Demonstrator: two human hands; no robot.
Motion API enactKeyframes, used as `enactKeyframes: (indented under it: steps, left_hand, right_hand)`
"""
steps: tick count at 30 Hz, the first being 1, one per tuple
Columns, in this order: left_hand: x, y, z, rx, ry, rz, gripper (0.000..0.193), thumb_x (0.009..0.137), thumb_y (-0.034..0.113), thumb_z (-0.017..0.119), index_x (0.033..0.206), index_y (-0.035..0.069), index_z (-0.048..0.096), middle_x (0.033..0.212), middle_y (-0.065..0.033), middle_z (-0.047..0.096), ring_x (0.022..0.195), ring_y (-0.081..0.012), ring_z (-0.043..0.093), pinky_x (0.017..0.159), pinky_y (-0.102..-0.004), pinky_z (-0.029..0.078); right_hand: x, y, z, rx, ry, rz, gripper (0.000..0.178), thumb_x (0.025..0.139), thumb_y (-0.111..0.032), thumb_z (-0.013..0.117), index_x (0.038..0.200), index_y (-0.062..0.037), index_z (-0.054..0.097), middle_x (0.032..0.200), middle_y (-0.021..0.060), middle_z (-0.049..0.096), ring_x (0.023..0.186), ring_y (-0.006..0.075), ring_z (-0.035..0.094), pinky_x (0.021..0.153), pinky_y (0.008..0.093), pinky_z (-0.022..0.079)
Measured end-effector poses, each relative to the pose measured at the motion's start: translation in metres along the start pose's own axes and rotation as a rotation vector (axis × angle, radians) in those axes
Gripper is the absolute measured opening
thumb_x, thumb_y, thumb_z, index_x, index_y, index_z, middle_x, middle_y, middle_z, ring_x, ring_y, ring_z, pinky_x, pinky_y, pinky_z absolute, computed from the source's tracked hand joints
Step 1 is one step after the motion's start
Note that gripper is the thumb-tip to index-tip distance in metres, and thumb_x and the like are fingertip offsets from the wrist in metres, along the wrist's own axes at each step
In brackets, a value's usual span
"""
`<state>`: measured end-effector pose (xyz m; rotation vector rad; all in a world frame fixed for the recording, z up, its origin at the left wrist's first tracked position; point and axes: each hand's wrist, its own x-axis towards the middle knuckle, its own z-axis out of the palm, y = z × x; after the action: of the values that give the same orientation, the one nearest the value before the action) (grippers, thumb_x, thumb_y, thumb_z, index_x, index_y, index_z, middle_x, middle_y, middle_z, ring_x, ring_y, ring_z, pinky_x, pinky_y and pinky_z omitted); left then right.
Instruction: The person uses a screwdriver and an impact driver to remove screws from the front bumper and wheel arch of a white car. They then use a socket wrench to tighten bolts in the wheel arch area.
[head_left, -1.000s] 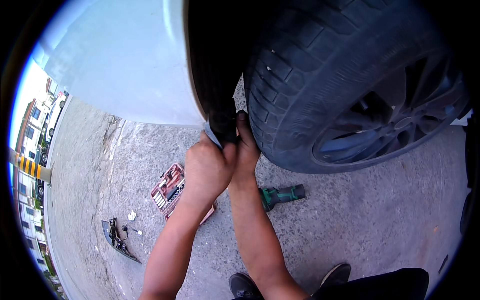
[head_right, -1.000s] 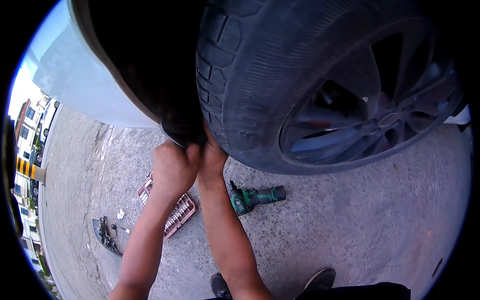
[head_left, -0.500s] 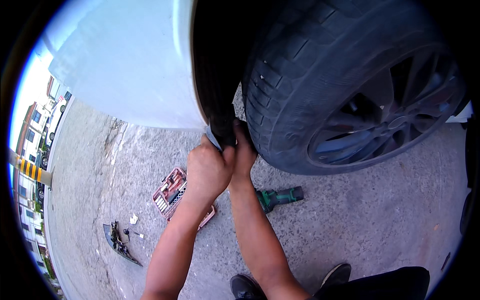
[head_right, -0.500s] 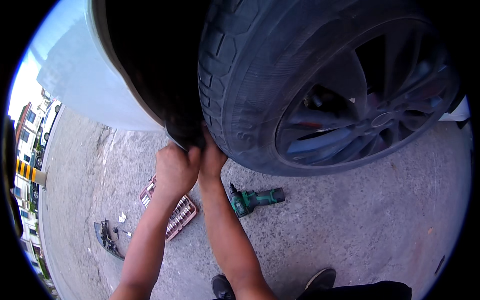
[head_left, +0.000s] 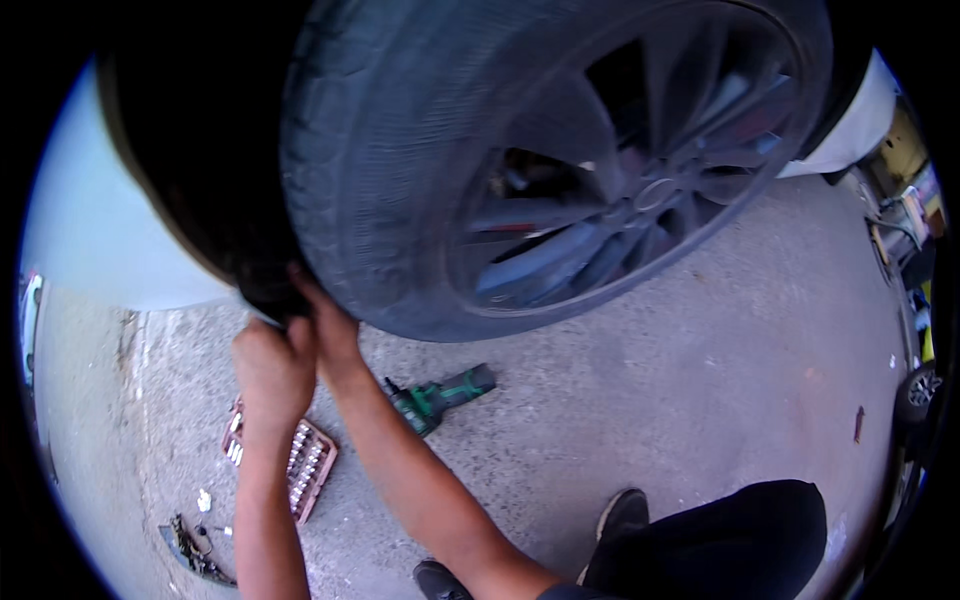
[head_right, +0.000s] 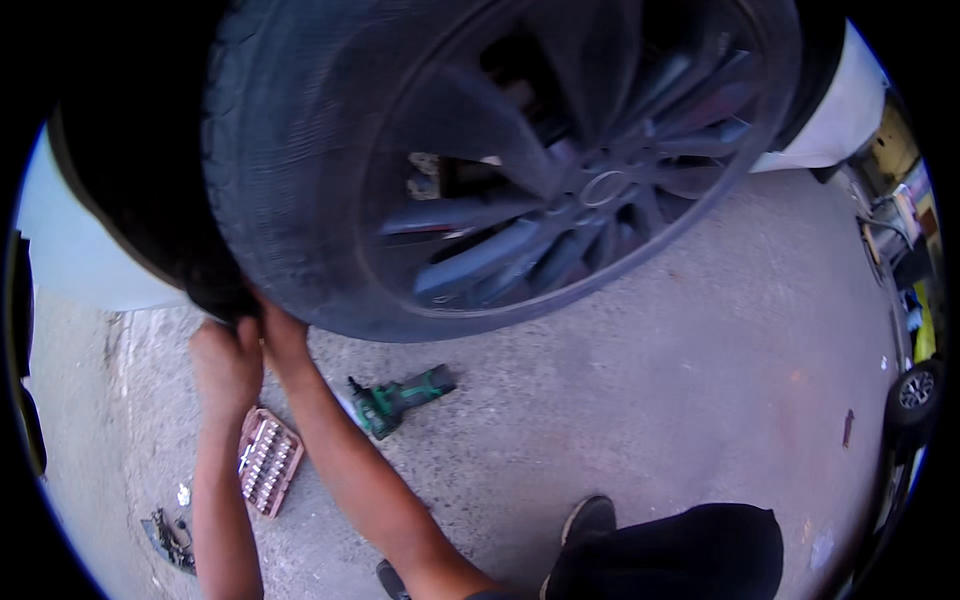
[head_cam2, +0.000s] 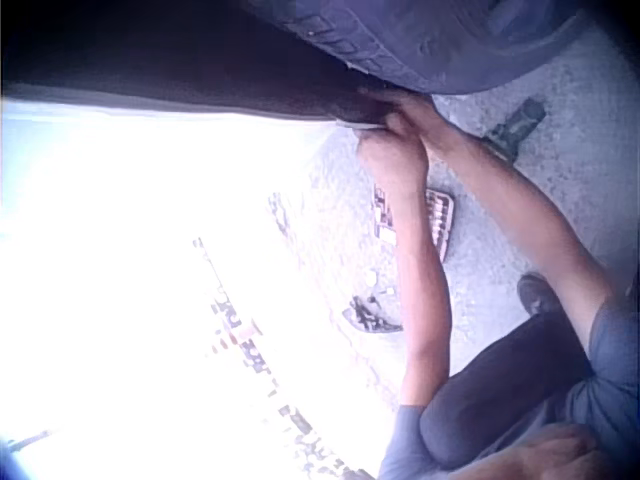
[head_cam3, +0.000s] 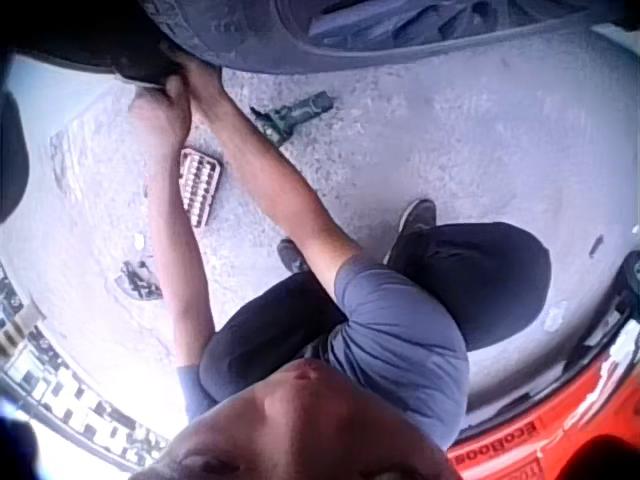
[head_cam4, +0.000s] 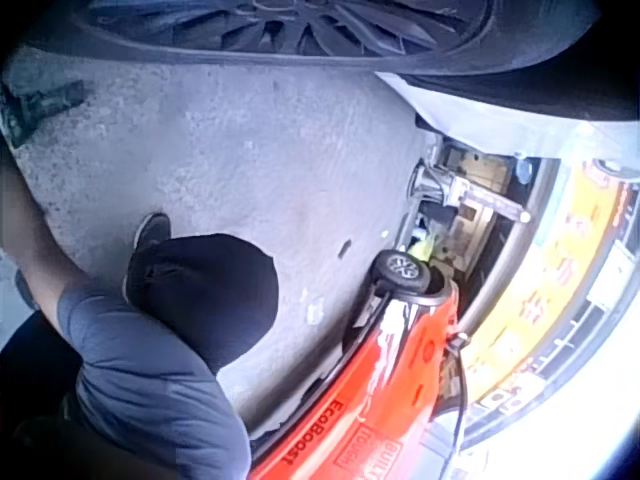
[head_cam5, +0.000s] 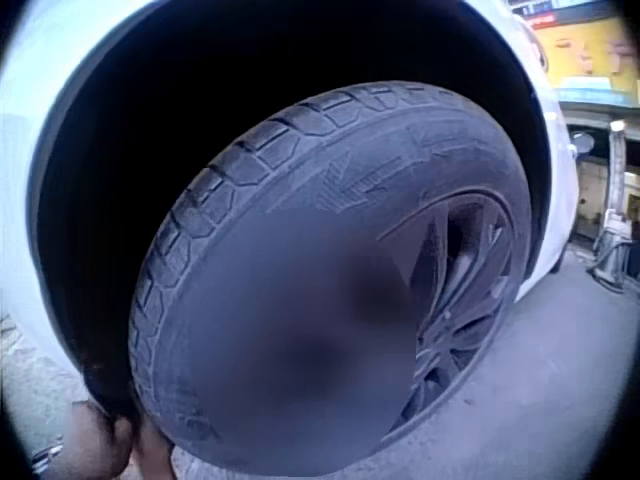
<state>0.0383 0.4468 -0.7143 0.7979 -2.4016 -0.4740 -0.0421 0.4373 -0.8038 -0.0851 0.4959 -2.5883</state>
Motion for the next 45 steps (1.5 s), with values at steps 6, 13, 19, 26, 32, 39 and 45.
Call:
enactKeyframes:
  steps: [6,13,19,26,32,39,45]
  left_hand:
    - [-0.001,0.002,0.004,0.028,0.007,0.045,0.031,0.094,0.018,0.066,0.092,-0.013,0.067,0.080,-0.0378,0.066,0.080,-0.0547,0.069,0.071,-0.0577,0.054]
    - [-0.002,-0.003,0.002,0.017,-0.001,0.056,0.025,0.093,0.015,0.065,0.095,-0.010,0.065,0.078,-0.0345,0.067,0.075,-0.0538,0.068,0.069,-0.0569,0.054]
    - [0.001,0.005,0.003,0.036,-0.010,0.037,0.028,0.094,0.017,0.065,0.094,-0.011,0.067,0.082,-0.0356,0.068,0.083,-0.0543,0.069,0.074,-0.0578,0.054]
    - [0.001,0.002,-0.001,0.038,-0.016,0.030,0.028,0.093,0.017,0.065,0.091,-0.011,0.066,0.080,-0.0358,0.068,0.080,-0.0538,0.070,0.073,-0.0568,0.055]
    - [0.000,0.002,0.001,0.049,-0.003,0.047,0.029,0.093,0.019,0.065,0.092,-0.010,0.066,0.078,-0.0345,0.068,0.077,-0.0530,0.070,0.072,-0.0571,0.056]
    - [0.002,0.004,-0.001,0.004,-0.006,0.003,0.031,0.093,0.019,0.064,0.095,-0.011,0.068,0.078,-0.0357,0.068,0.077,-0.0535,0.071,0.072,-0.0568,0.056]
    - [0.001,0.002,-0.001,0.017,-0.013,0.029,0.027,0.092,0.016,0.064,0.093,-0.011,0.066,0.079,-0.0354,0.068,0.079,-0.0537,0.071,0.073,-0.0562,0.057]
  right_hand:
    - [0.004,0.008,-0.012,0.036,-0.038,-0.059,0.042,0.096,-0.008,0.076,0.135,0.0055,0.066,0.141,0.0097,0.066,0.128,0.0211,0.060,0.112,0.0310,0.044]
    - [-0.013,-0.016,0.012,-0.052,-0.007,-0.042,0.045,0.097,-0.016,0.081,0.134,0.0045,0.067,0.140,0.0081,0.067,0.125,0.0199,0.061,0.110,0.0301,0.044]
    - [0.003,-0.003,-0.012,-0.031,0.065,0.012,0.043,0.095,-0.015,0.081,0.132,0.0048,0.068,0.139,0.0085,0.068,0.122,0.0185,0.062,0.108,0.0294,0.044]
    - [-0.014,-0.016,0.015,-0.113,0.065,-0.115,0.038,0.094,-0.010,0.080,0.127,0.0050,0.069,0.133,0.0087,0.069,0.120,0.0194,0.063,0.106,0.0300,0.046]
    - [-0.008,-0.011,0.005,-0.083,0.066,-0.125,0.034,0.093,-0.007,0.079,0.124,0.0038,0.071,0.130,0.0084,0.070,0.116,0.0189,0.064,0.104,0.0299,0.046]
    - [-0.017,-0.017,0.012,-0.104,0.092,-0.158,0.035,0.092,-0.004,0.081,0.125,0.0043,0.070,0.130,0.0093,0.071,0.118,0.0206,0.064,0.106,0.0321,0.047]
    - [-0.013,-0.011,0.005,-0.132,0.087,-0.161,0.036,0.094,-0.004,0.079,0.127,0.0055,0.070,0.135,0.0114,0.070,0.121,0.0215,0.064,0.108,0.0324,0.046]
